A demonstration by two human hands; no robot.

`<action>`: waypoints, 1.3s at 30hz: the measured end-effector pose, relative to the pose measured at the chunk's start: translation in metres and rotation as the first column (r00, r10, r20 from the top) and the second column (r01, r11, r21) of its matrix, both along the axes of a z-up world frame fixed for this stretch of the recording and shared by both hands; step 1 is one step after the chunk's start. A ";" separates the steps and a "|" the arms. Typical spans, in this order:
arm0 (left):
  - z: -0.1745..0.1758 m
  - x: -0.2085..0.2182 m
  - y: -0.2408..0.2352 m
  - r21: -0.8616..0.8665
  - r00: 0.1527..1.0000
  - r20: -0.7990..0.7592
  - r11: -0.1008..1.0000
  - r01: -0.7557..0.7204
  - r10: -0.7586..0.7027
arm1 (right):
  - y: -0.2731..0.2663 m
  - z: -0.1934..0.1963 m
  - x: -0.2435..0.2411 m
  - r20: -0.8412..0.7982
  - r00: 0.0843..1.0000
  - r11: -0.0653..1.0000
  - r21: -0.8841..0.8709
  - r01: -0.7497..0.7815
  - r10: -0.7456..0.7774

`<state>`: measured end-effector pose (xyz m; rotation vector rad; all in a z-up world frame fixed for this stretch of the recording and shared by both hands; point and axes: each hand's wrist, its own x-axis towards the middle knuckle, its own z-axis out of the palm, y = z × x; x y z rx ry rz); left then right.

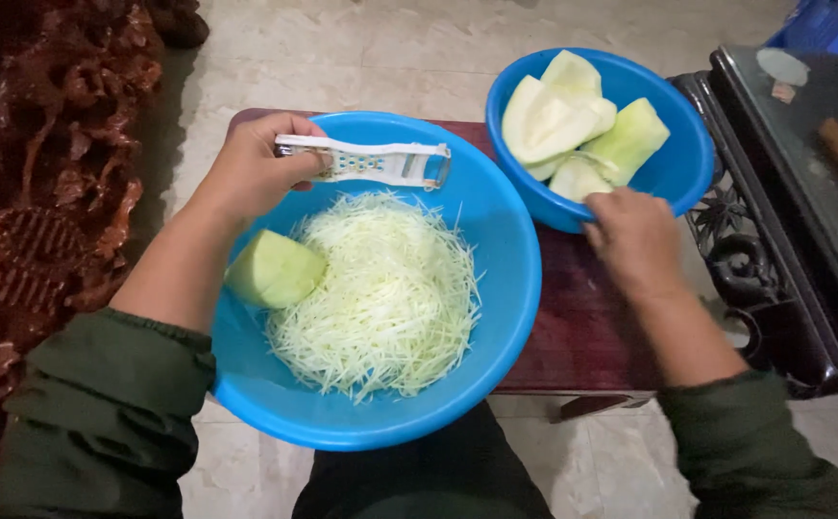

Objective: The person grates a light green vegetable into thin shreds using a handheld grater over a blue bowl. The person holds the vegetable in the left hand and the grater in the right, moving the vegetable back and forth to produce shreds that fall into the bowl. Additional vegetable pieces are visible in a second blue bowl nearby.

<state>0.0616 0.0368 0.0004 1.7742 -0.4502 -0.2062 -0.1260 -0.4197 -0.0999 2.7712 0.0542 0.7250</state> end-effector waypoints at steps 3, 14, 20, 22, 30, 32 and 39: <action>0.023 -0.010 0.005 0.236 0.995 -0.079 0.969 0.075 -0.058 | -0.014 0.024 -0.017 -0.159 0.984 0.991 0.118 -0.057 0.076; 0.042 -0.042 -0.001 0.194 0.982 0.112 0.973 0.127 -0.151 | 0.099 0.120 -0.013 0.018 0.961 0.752 0.619 -0.228 0.277; 0.038 -0.054 -0.001 -0.013 0.945 0.078 0.948 0.318 -0.316 | 0.177 0.144 0.026 -0.183 0.884 0.780 0.569 -0.261 0.429; 0.036 -0.055 0.005 -0.052 0.935 0.121 0.938 0.342 -0.334 | 0.182 0.137 0.038 -0.312 0.852 0.811 0.549 -0.199 0.421; 0.033 -0.071 0.041 0.736 0.982 0.066 0.673 0.074 -0.180 | 0.202 0.097 0.041 -0.081 0.895 0.334 0.939 -0.078 0.438; -0.003 -0.064 0.050 0.796 0.979 0.082 0.604 0.049 -0.188 | 0.207 0.100 0.039 -0.106 0.918 0.340 0.940 -0.033 0.383; 0.029 -0.099 0.016 0.883 0.882 0.278 0.462 -0.079 -0.380 | 0.206 0.104 0.028 0.112 0.948 0.096 0.985 -0.146 0.297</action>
